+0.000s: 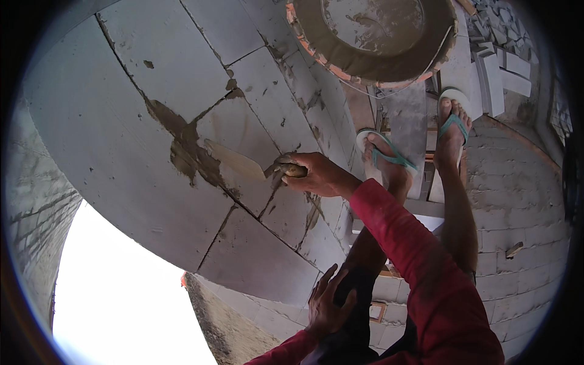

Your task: The person applies mortar to the joints between white tiles on a curved wall using a trowel. They repeatedly scoop mortar from a bucket and spread it into the gaps, occasionally measuring the wall with a tape measure.

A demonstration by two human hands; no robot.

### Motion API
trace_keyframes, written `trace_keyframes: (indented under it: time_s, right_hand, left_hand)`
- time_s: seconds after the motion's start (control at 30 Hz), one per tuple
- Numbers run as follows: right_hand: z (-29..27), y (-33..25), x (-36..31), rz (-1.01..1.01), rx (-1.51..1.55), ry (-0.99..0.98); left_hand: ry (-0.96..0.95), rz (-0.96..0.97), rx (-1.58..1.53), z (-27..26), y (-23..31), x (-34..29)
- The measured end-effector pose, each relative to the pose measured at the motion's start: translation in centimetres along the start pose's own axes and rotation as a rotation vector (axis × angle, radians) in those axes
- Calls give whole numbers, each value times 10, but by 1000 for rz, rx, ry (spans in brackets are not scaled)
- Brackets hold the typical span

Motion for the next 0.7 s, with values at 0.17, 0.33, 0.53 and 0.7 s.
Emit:
trace_keyframes:
  time_s: [0.17, 0.33, 0.53, 0.7]
  right_hand:
    - [-59, 7, 20, -110, -352, 356]
    - [-31, -4, 36, -193, -562, 535]
    - [-9, 25, -6, -109, -252, 533]
    - [-40, 17, 37, 53, -227, 459]
  left_hand:
    - [12, -46, -13, -11, 8, 8]
    - [29, -25, 14, -25, 24, 22]
    - [22, -12, 60, -33, 47, 38]
    - [28, 10, -1, -34, 56, 37]
Point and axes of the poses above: each hand's wrist, its own x-axis towards the middle knuckle, its own z-axis out of the palm, y = z × x, the point moved 9 cm from there along x, towards the middle knuckle, and after that the axes turned 12 degrees about -x, right-handed, at the moved point
